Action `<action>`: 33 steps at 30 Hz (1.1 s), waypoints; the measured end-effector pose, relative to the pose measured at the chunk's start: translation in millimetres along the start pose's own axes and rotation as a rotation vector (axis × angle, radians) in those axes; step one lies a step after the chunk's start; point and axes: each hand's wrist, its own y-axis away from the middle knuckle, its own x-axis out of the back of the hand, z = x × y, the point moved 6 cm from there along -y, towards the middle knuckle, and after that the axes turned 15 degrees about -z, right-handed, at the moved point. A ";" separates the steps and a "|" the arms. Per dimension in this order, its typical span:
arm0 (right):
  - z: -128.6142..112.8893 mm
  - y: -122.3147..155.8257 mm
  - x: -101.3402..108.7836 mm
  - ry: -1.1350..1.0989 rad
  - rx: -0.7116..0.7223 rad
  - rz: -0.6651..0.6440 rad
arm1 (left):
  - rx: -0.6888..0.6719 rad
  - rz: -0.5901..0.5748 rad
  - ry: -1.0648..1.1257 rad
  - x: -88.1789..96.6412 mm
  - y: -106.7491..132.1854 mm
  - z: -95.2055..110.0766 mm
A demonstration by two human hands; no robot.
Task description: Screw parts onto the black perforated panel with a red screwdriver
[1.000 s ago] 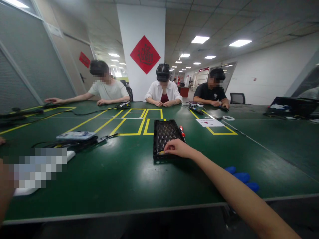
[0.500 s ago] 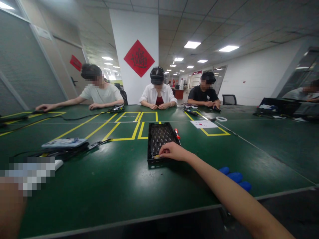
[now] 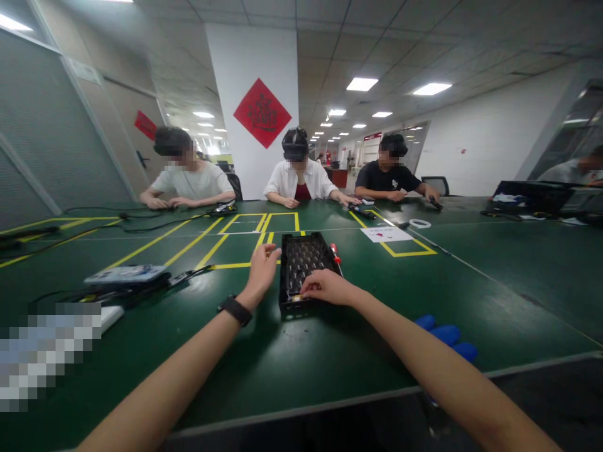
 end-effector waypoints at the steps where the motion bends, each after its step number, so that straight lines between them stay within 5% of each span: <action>1: 0.3 -0.1 0.4 -0.008 -0.001 0.001 | 0.054 -0.033 -0.041 -7.8 -5.2 -9.4; 3: 1.7 -0.4 1.0 -0.031 -0.012 0.004 | 0.180 -0.127 -0.139 -23.6 -17.4 -29.9; 9: 4.2 -1.5 1.3 -0.065 -0.051 0.002 | 0.205 -0.157 -0.226 -36.9 -48.2 -56.4; 17: 0.6 -4.0 0.1 -0.014 -0.030 0.015 | 0.081 -0.197 -0.216 -39.6 -45.5 -63.2; 22: 8.8 -6.7 -5.8 -0.174 -0.023 -0.010 | -0.014 -0.207 -0.225 -41.9 -40.3 -59.1; 33: 8.1 -7.1 -6.0 -0.160 -0.010 -0.038 | -0.054 -0.207 -0.203 -42.6 -40.8 -60.0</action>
